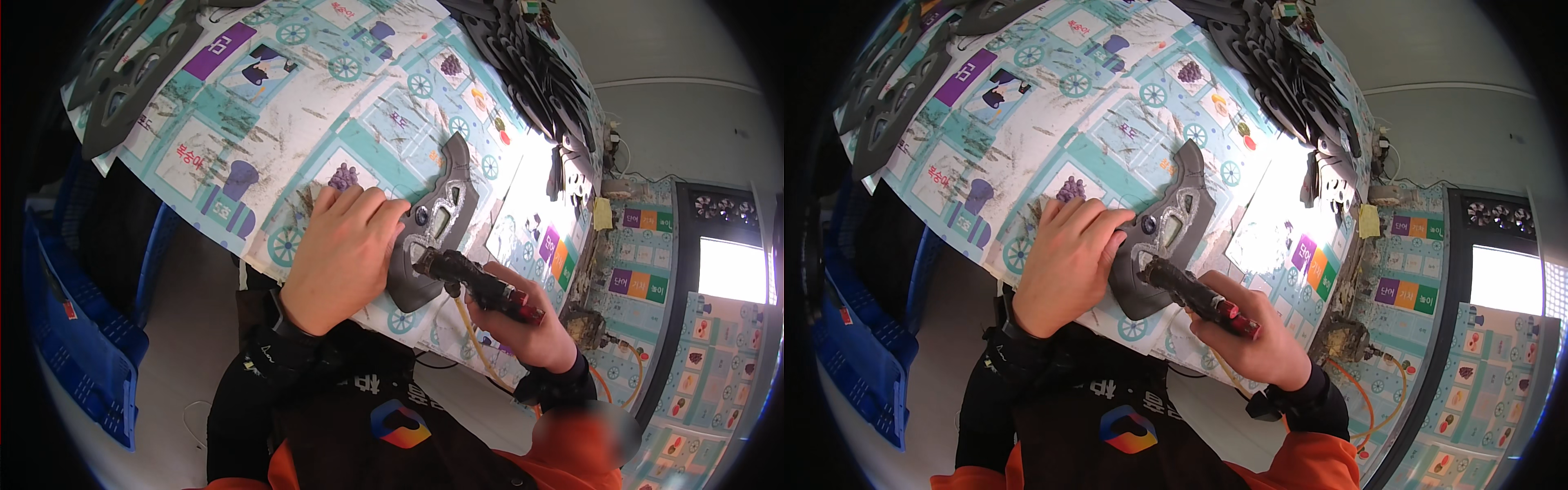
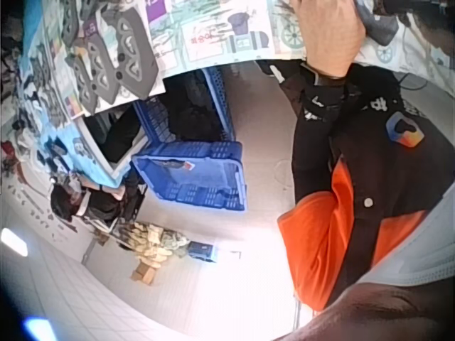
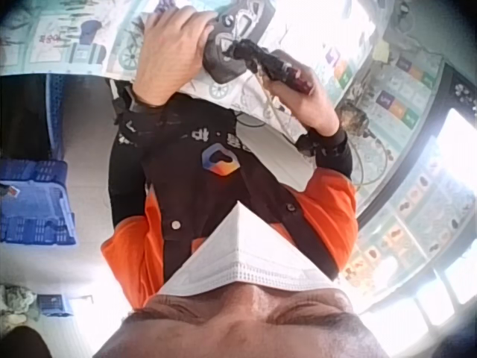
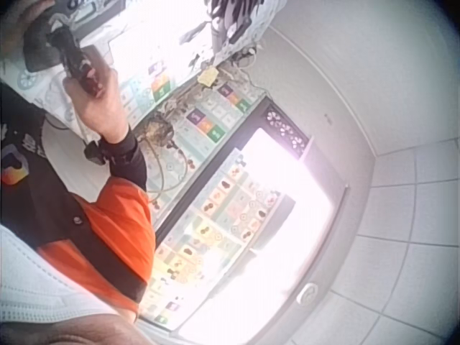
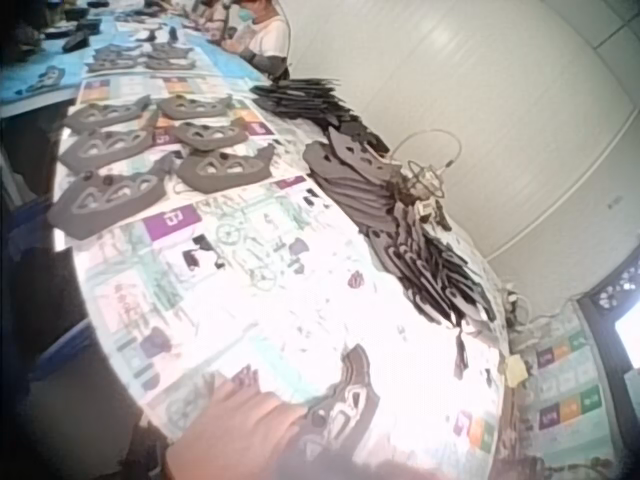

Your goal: The person applies adhesive to several shoe components using a spray gun. They handle the components one at a time, positioning them under the spray and then setting them aside on the work surface.

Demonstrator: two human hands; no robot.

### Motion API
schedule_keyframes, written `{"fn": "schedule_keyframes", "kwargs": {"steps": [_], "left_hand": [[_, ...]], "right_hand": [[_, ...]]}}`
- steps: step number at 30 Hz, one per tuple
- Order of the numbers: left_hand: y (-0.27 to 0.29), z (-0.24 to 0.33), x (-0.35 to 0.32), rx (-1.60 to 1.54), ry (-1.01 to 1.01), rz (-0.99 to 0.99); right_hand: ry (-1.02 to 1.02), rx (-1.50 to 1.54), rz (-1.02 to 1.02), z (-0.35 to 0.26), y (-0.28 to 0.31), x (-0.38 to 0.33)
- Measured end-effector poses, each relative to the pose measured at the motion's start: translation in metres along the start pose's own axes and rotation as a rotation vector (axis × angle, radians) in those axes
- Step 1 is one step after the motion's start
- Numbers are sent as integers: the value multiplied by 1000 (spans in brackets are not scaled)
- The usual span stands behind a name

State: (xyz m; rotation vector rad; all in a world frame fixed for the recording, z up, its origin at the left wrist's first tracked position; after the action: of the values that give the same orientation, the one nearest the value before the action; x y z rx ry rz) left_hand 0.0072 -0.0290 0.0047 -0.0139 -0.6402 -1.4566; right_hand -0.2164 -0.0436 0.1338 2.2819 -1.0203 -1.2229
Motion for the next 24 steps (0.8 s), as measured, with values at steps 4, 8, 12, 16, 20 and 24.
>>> {"fn": "schedule_keyframes", "kwargs": {"steps": [4, 8, 12, 16, 20, 24], "left_hand": [[1, 1, 0, -7, 0, 6], [1, 0, -1, 1, 4, 6], [-2, -1, -1, 3, -8, 18], [-1, -1, -2, 16, -2, 17], [0, 1, -4, 16, -13, 21], [-2, 1, -4, 7, -32, 25]], "right_hand": [[18, 5, -39, 8, -1, -3], [30, -17, -33, 13, -7, -9], [66, -38, -13, 11, -6, -14], [57, -21, 29, 5, -8, -14], [-67, 87, 43, -4, -8, -12], [-56, 56, 59, -1, -10, -19]]}}
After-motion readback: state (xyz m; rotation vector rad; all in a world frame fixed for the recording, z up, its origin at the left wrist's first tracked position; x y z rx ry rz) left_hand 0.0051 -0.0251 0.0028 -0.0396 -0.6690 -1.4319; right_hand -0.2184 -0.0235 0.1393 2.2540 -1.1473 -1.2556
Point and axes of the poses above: each hand's wrist, its own x-axis towards the middle knuckle, its own y-axis out of the back of the hand, z = x × y, the point moved 2 cm from there along x, towards the middle knuckle, and after that the axes turned 13 degrees about -x, right-handed, at the moved point
